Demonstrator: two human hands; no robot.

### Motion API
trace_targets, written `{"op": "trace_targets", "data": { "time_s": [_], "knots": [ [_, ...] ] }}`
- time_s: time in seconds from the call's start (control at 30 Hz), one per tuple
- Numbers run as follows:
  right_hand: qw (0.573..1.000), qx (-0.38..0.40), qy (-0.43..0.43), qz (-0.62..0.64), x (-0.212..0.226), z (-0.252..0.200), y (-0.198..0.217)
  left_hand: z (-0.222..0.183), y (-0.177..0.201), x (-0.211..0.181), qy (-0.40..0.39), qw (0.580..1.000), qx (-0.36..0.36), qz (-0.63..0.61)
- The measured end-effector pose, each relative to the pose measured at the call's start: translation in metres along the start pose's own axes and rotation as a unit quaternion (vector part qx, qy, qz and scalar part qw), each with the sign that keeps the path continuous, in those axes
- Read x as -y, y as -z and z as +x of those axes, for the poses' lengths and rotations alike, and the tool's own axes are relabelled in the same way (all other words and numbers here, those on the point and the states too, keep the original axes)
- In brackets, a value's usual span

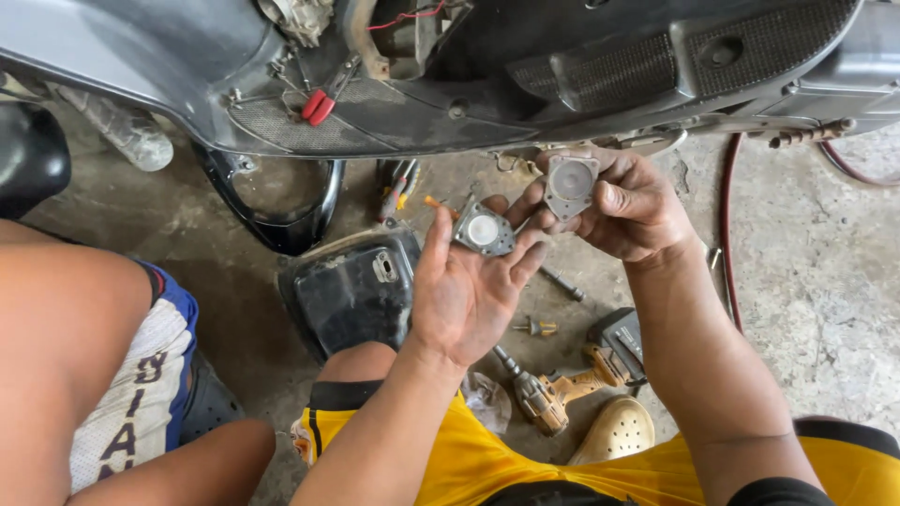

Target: Disassembling a motorcycle fuel valve using a screwdriver to remove screws and inspect internal parts.

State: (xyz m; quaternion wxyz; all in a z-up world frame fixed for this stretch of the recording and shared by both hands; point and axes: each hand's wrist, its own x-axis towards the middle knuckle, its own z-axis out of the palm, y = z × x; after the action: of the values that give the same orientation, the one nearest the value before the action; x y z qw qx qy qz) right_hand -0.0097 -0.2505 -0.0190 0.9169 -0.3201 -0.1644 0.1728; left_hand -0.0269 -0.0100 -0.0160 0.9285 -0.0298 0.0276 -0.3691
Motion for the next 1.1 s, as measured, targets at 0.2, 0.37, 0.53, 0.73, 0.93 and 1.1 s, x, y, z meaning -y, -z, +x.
{"op": "trace_targets", "data": {
  "time_s": [0.2, 0.37, 0.53, 0.73, 0.93, 1.1],
  "knots": [
    [1.000, -0.007, -0.010, 0.009, -0.0007, 0.0026, -0.0034, -0.0014, 0.0007, -0.0009, 0.001, 1.000, -0.006, -0.004],
    [0.999, -0.033, -0.009, -0.020, -0.0018, 0.0045, -0.0083, -0.0019, 0.0014, -0.0017, 0.002, 1.000, -0.003, -0.017],
    [0.999, -0.041, -0.005, -0.030, -0.0046, 0.0045, -0.0060, -0.0031, -0.0001, -0.0020, -0.003, 1.000, 0.005, -0.001],
    [0.999, -0.030, -0.002, -0.022, -0.0054, 0.0042, -0.0028, -0.0024, -0.0028, -0.0021, -0.002, 1.000, -0.005, 0.003],
    [0.999, -0.044, 0.003, -0.029, -0.0069, 0.0035, -0.0062, -0.0016, -0.0052, -0.0019, -0.003, 0.999, -0.028, 0.020],
    [0.998, -0.049, 0.005, -0.031, -0.0072, 0.0033, -0.0065, 0.0000, -0.0027, -0.0009, -0.021, 0.997, -0.027, 0.068]
  ]
}}
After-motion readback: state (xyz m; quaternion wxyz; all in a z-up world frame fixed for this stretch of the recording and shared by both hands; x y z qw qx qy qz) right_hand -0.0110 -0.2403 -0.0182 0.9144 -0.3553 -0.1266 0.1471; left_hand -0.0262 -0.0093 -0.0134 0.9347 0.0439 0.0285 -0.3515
